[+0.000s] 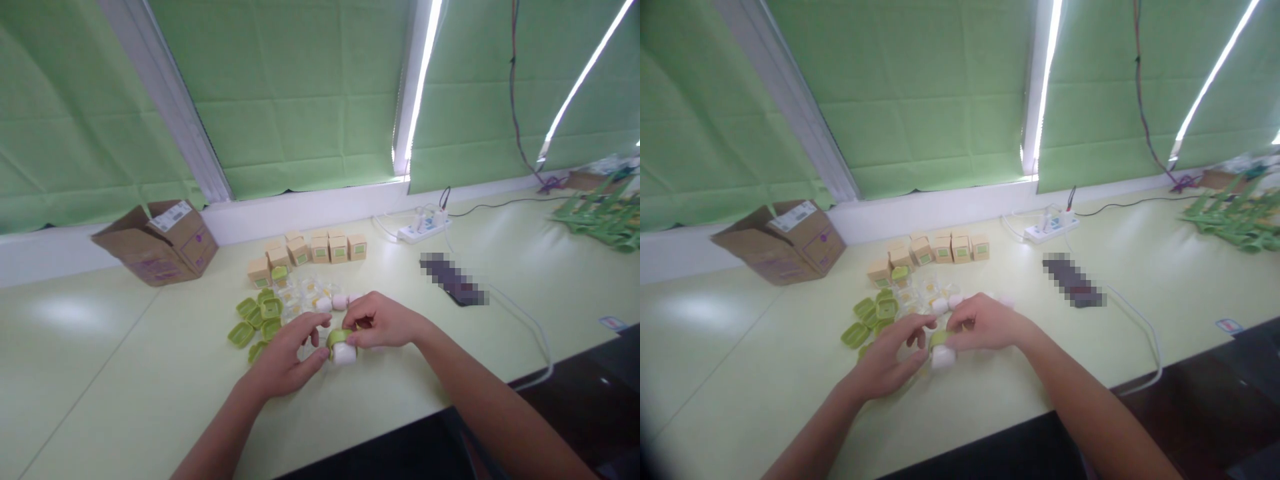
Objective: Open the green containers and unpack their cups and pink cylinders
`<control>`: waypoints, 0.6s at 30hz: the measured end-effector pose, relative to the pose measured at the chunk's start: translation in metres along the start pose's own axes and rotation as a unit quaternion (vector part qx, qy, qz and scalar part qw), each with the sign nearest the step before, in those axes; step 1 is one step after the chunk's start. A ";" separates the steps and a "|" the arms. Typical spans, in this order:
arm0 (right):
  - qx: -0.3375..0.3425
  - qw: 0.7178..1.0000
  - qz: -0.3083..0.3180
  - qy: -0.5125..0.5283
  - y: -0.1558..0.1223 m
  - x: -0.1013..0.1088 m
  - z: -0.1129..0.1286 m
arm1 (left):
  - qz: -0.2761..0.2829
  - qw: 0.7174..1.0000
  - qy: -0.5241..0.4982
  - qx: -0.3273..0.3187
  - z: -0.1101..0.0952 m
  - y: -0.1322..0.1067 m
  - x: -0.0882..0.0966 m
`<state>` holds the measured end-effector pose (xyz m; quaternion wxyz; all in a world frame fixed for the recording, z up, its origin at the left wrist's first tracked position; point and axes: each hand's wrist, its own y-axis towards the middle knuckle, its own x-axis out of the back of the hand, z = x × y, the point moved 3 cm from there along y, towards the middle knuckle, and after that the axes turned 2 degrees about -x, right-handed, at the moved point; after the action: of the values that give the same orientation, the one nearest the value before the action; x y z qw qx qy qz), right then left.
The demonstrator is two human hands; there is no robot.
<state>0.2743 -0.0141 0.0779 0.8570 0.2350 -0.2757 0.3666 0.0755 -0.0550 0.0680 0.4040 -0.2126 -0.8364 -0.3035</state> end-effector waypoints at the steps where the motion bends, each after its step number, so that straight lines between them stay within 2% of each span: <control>1: -0.001 1.000 0.004 0.025 0.000 -0.002 -0.001 | 0.001 1.000 -0.022 -0.008 -0.002 0.000 0.000; 6: -0.034 0.992 0.018 0.117 0.002 -0.011 -0.006 | -0.009 0.996 -0.084 -0.015 -0.010 0.000 0.001; 13: -0.076 0.987 0.000 0.139 0.004 -0.013 -0.007 | -0.020 0.990 -0.133 0.038 -0.002 -0.003 0.001; 16: -0.095 0.986 -0.013 0.133 0.005 -0.014 -0.009 | -0.010 0.975 -0.210 0.075 0.005 -0.004 -0.004; 18: -0.085 0.988 -0.038 0.126 0.006 -0.014 -0.008 | -0.005 0.951 -0.288 0.108 0.008 -0.002 -0.007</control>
<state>0.2638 -0.0123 0.0644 0.9151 0.1231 -0.1862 0.3357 0.0736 -0.0519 0.0580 0.1648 -0.2420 -0.9461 -0.1386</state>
